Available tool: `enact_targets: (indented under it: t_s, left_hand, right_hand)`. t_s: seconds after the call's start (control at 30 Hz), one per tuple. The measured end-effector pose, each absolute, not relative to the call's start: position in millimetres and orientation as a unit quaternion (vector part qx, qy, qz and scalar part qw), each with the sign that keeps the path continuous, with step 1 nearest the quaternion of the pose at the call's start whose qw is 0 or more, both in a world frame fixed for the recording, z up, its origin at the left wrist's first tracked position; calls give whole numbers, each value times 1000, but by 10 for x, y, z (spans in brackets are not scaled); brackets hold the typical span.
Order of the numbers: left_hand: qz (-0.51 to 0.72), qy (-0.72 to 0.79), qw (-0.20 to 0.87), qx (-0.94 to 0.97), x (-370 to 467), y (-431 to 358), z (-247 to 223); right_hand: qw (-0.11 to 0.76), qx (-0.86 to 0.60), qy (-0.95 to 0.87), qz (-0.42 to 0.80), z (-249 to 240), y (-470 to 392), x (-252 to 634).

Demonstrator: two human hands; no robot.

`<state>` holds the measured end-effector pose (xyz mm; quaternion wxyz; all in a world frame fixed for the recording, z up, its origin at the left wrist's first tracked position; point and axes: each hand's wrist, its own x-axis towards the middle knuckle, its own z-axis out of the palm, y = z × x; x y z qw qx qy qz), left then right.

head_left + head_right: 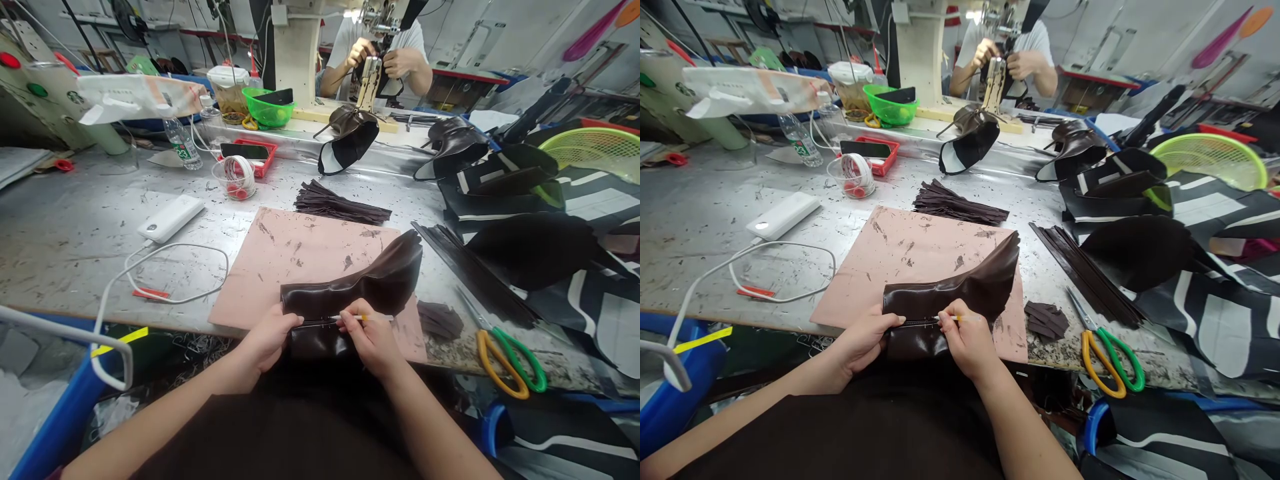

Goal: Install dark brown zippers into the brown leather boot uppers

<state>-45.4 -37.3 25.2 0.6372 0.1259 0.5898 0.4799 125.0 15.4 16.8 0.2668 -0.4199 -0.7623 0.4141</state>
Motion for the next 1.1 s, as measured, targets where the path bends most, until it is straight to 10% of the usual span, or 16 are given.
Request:
enact_targets:
  t_s: [0.7, 0.93, 1.1]
  left_hand:
    - [482, 595, 633, 115, -449, -369, 276]
    - [494, 551, 660, 129, -483, -422, 388]
    - [533, 514, 660, 127, -559, -485, 446]
  right_hand:
    - [265, -399, -779, 404, 221, 101, 1257]
    - [555, -548, -572, 252, 333, 231, 1680]
    - [232, -707, -640, 191, 241, 859, 2070]
